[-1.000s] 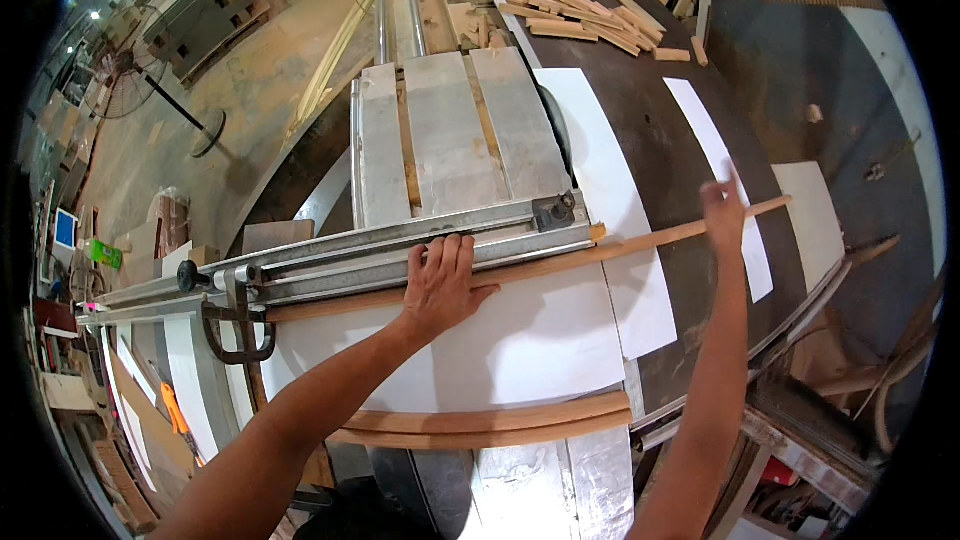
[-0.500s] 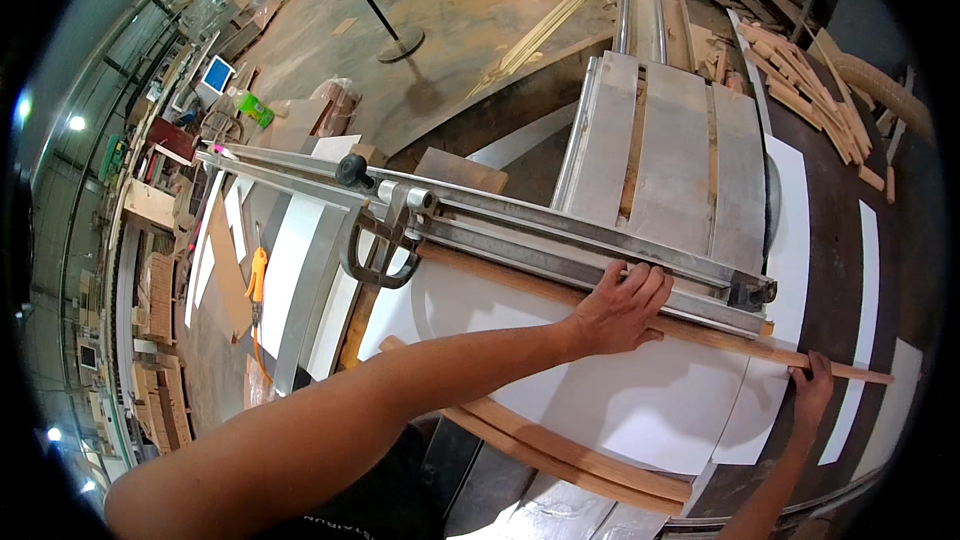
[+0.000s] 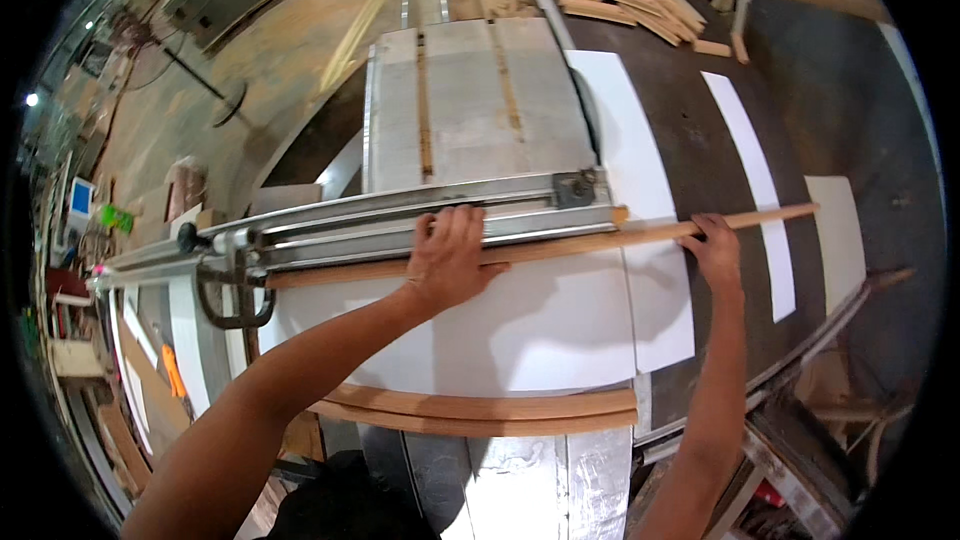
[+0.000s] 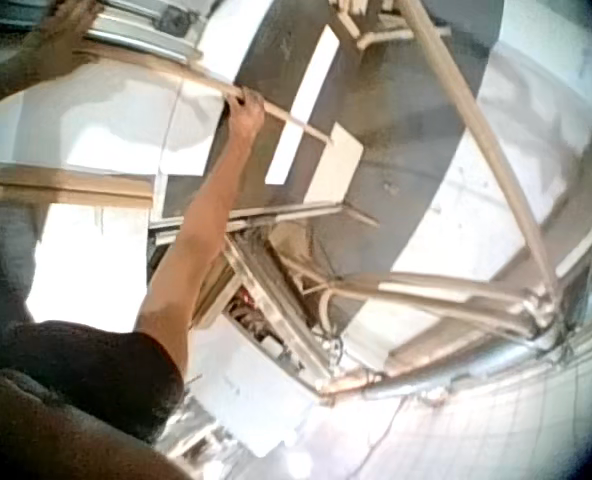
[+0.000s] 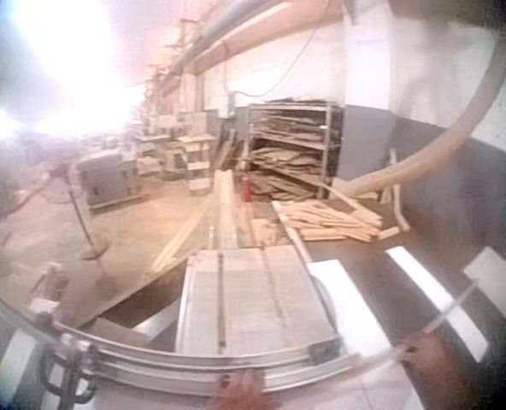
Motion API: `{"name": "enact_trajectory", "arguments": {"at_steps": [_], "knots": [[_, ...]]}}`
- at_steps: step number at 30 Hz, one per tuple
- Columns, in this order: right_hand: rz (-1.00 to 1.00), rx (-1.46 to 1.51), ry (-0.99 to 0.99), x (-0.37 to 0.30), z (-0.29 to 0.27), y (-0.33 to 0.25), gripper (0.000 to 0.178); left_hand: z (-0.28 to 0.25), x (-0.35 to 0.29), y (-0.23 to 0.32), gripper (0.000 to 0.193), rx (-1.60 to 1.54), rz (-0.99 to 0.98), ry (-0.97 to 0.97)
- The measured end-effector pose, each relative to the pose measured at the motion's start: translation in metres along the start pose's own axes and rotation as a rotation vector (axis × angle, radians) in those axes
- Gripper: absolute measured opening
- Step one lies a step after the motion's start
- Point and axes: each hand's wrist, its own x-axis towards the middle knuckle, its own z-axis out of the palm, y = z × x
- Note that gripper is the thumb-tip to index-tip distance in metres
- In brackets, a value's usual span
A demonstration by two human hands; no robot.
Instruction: The person unwraps a bundle of wooden planks and uses a table saw to cut them into smaller pieces. They repeatedly feed the planks through the saw, collect the cut pieces, and stack them on the table.
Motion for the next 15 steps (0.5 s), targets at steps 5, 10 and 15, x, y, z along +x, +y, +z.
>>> {"name": "enact_trajectory", "arguments": {"at_steps": [5, 10, 15], "knots": [[-0.026, 0.023, 0.045, -0.005, 0.000, 0.007, 0.051, -0.008, 0.003, 0.002, 0.085, 0.003, 0.015, -0.006], [-0.048, 0.046, 0.053, -0.003, 0.002, -0.002, 0.051, -0.009, 0.000, 0.001, 0.087, 0.020, -0.006, 0.004], [-0.067, 0.088, 0.085, -0.003, 0.004, 0.002, 0.049, -0.008, 0.000, 0.001, 0.086, 0.016, -0.021, 0.001]]}}
